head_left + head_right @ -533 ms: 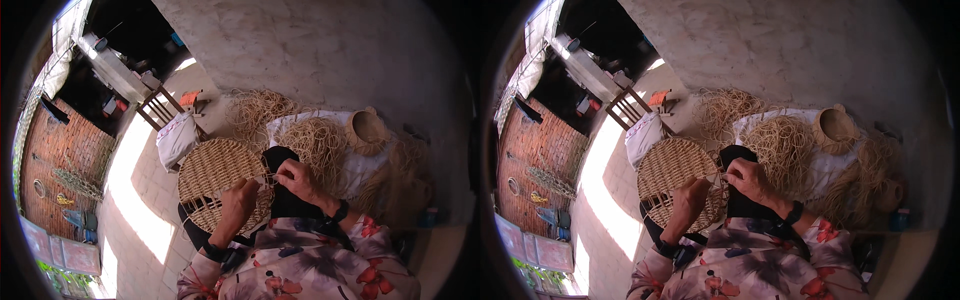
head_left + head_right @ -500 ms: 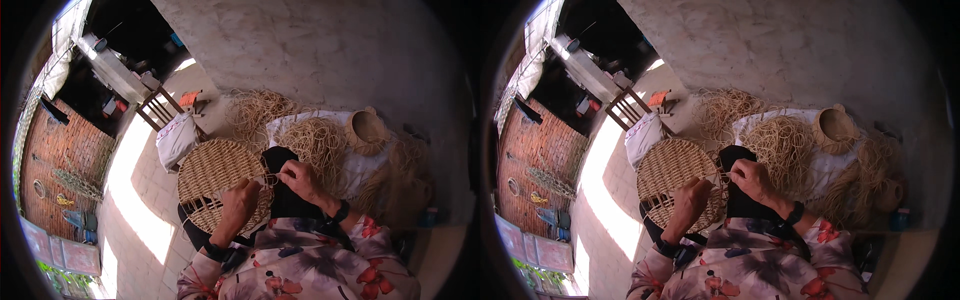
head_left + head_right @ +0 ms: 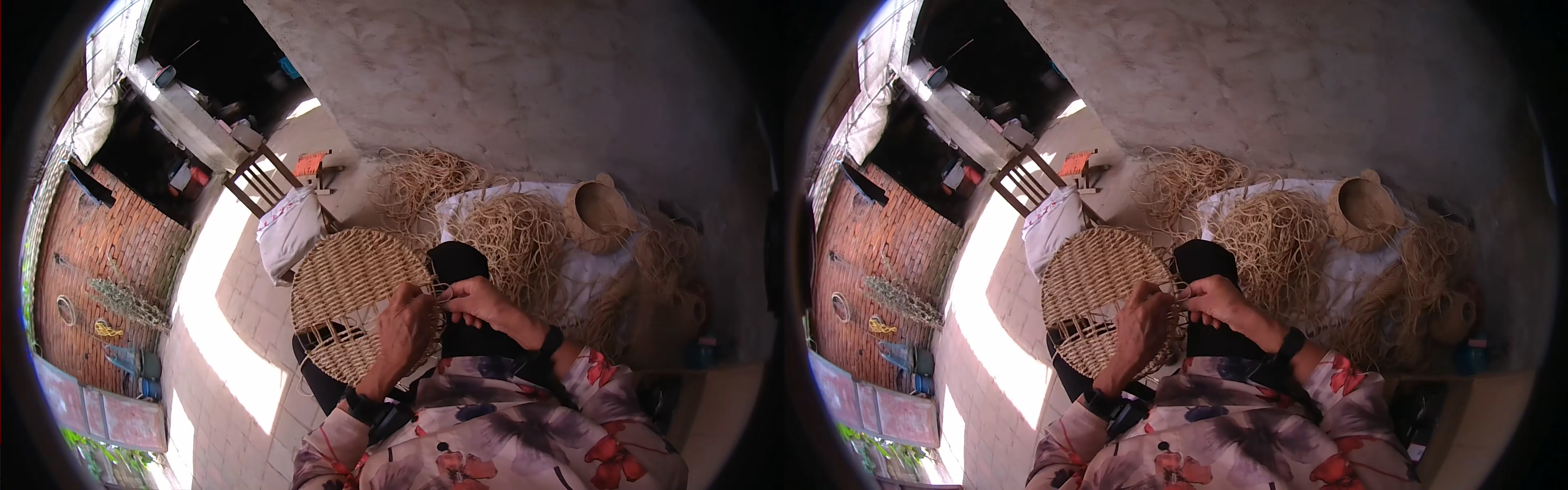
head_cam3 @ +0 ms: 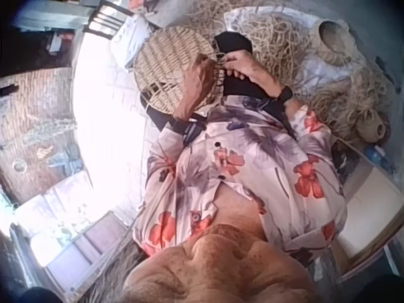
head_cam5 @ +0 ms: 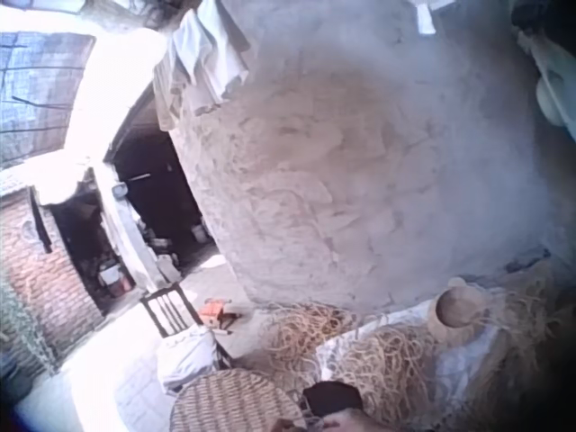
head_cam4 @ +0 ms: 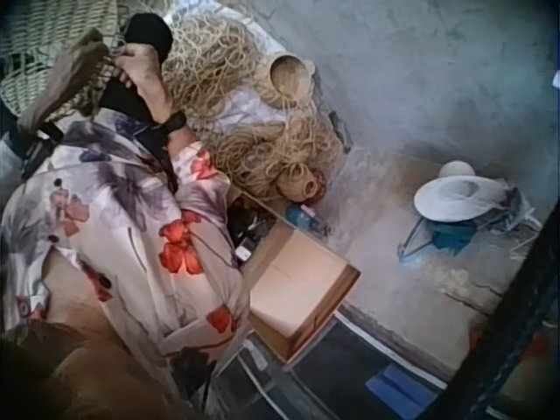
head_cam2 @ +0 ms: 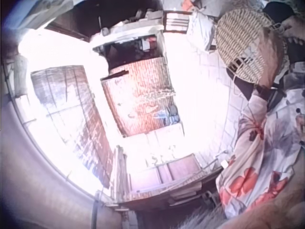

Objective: Weave a circular straw basket base using fiber strands.

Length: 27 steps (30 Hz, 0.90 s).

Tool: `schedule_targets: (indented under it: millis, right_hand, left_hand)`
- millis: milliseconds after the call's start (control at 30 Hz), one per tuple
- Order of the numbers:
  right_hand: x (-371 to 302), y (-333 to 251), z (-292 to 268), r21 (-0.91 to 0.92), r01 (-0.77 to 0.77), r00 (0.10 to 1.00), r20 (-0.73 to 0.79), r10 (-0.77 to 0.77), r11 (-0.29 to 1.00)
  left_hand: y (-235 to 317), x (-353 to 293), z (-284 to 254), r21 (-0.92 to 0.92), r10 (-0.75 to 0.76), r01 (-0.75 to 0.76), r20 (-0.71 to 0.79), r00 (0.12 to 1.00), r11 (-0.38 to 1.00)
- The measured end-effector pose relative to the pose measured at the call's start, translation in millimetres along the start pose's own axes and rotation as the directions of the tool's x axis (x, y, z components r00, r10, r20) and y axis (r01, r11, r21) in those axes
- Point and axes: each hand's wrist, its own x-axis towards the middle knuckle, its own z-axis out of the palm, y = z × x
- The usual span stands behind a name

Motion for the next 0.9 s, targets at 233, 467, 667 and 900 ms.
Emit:
schedule_targets:
  millis: [233,467,667,900]
  right_hand:
    - [-2,-8,10,-0.117,0.05,0.998,-0.044,-0.055,0.992]
    - [0,-5,9,-0.062,0.111,0.988,-0.099,-0.117,0.992]
    - [1,-5,5,-0.103,0.111,0.989,-0.084,-0.12,0.988]
    - [-7,-16,8,-0.16,0.109,0.99,-0.075,-0.123,0.981]
  left_hand:
    - [1,-5,-6,-0.035,-0.054,0.054,-0.001,0.999,0.998]
    - [-49,-42,-34,-0.023,-0.062,0.057,-0.384,0.921,0.998]
    - [-58,-36,-40,-0.028,-0.338,0.354,-0.377,0.862,0.935]
    - [-62,-37,-22,-0.018,-0.321,0.353,-0.462,0.827,0.935]
